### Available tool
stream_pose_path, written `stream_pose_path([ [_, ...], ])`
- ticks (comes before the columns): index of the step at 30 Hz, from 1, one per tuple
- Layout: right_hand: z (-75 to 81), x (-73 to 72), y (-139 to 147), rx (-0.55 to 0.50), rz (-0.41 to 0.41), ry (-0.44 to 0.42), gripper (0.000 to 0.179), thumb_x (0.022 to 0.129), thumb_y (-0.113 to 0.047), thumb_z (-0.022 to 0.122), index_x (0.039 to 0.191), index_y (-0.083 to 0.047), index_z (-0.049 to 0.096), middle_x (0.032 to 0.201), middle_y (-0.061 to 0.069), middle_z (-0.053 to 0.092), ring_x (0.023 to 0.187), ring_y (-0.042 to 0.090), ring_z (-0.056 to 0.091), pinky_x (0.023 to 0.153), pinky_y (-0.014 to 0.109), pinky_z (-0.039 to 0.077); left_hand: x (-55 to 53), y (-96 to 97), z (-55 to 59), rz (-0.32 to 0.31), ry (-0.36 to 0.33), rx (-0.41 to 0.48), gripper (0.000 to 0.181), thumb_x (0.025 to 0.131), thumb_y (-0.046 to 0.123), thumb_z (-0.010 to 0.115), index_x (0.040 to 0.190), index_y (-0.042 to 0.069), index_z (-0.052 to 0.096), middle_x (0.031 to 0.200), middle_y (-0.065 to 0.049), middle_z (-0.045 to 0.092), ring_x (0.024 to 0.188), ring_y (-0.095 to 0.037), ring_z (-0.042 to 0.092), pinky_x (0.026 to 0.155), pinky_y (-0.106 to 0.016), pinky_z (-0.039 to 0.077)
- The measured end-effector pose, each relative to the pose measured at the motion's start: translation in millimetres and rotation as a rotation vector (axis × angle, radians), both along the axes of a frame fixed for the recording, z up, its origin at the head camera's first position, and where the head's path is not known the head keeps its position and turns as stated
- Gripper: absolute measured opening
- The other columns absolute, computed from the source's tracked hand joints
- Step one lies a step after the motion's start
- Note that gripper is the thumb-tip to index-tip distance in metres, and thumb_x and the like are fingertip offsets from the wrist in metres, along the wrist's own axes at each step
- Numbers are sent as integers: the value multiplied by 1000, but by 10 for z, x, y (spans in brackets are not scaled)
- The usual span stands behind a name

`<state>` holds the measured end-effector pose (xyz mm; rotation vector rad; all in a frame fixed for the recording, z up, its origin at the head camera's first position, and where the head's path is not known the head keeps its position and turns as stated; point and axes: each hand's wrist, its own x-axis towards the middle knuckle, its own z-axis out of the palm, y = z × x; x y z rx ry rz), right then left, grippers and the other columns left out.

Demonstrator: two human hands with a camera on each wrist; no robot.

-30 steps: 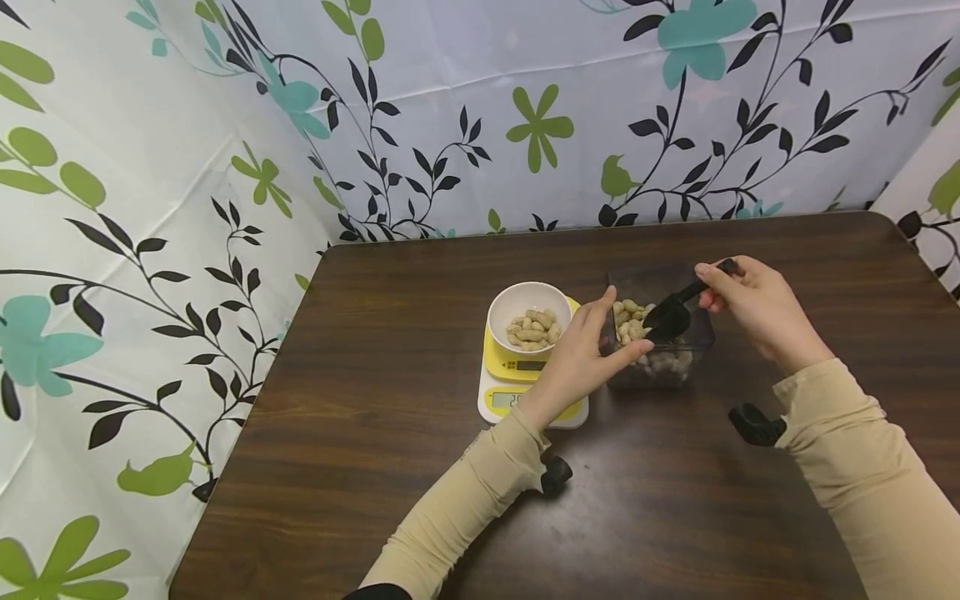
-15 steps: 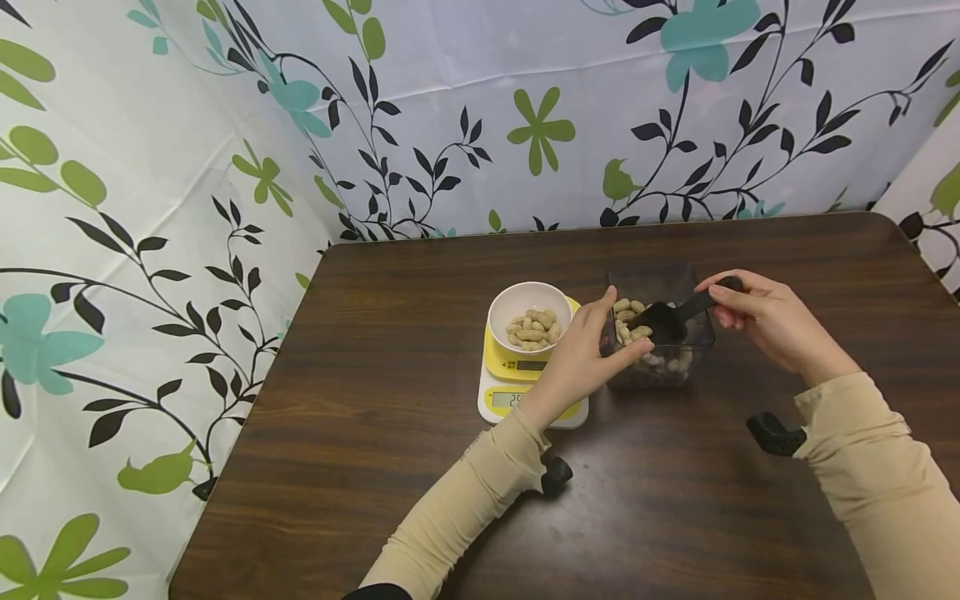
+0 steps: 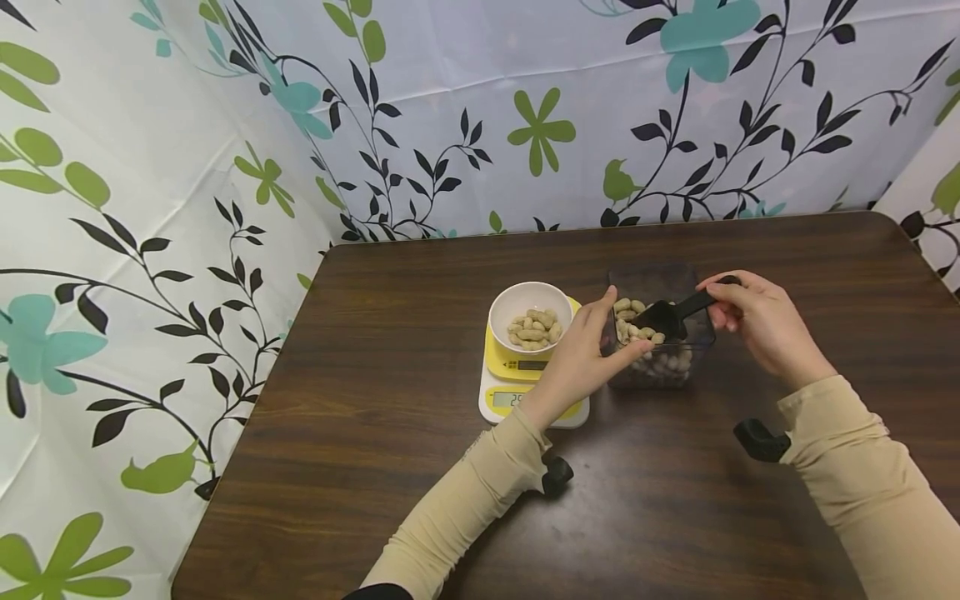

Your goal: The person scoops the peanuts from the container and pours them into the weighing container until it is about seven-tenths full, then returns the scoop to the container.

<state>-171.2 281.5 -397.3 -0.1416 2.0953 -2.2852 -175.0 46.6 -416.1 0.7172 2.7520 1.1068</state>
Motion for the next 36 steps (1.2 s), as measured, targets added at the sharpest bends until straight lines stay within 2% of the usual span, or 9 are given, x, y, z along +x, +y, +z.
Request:
stream_pose_path([
  [4,3,8,-57,-50,-67,4,17,96,-17,51,96,-8,65,61,-3,54,53,10,45,49,25,29,5,-3,-1,2,12,-10,81,88,59,50,150,31,6,147,-2,35,130,-14,45,100,-27,44],
  [9,-2,4,-89,-133,-107,4,17,96,-14,51,92,-7,66,59,-2,53,52,9,45,48,23,30,8,-1,-3,0,17,-7,81,88,59,50,150,31,6,147,-3,36,130,-15,45,99,-27,45],
  [12,-25,16,-74,-158,-70,21,17,96,-13,49,94,-6,65,61,-2,51,54,10,42,51,26,25,11,-1,-3,3,15,-8,81,88,59,50,150,31,6,147,-3,36,130,-15,46,99,-27,45],
  [17,-76,48,-24,-246,49,77,22,98,-8,42,99,-2,63,64,1,48,57,13,38,59,30,16,11,-1,-2,3,15,-14,81,88,59,51,150,31,6,147,-3,36,129,-16,46,98,-28,45],
  [20,-87,53,-12,-283,70,76,24,99,-6,40,99,-2,64,64,1,49,56,13,40,58,30,15,6,-2,-1,1,9,-11,82,88,59,50,150,32,4,147,-4,35,129,-16,46,98,-28,45],
  [24,-94,63,-9,-305,55,51,24,99,-6,40,99,-1,64,63,0,52,55,11,42,55,29,18,12,-5,-6,-4,2,-8,81,88,59,50,149,32,4,148,-3,34,130,-16,46,99,-28,45],
  [31,-88,101,-18,-384,0,11,24,99,-10,42,99,0,63,63,2,54,54,12,45,51,24,29,8,-14,-11,-9,-15,25,81,88,58,51,149,33,5,148,-2,34,132,-14,42,102,-29,42],
  [36,-81,130,-17,-426,-23,-12,24,98,-12,44,98,1,64,63,3,54,54,13,45,52,28,21,6,-25,-7,-13,-9,40,82,87,57,53,149,32,6,148,-2,34,134,-13,39,104,-28,40],
])
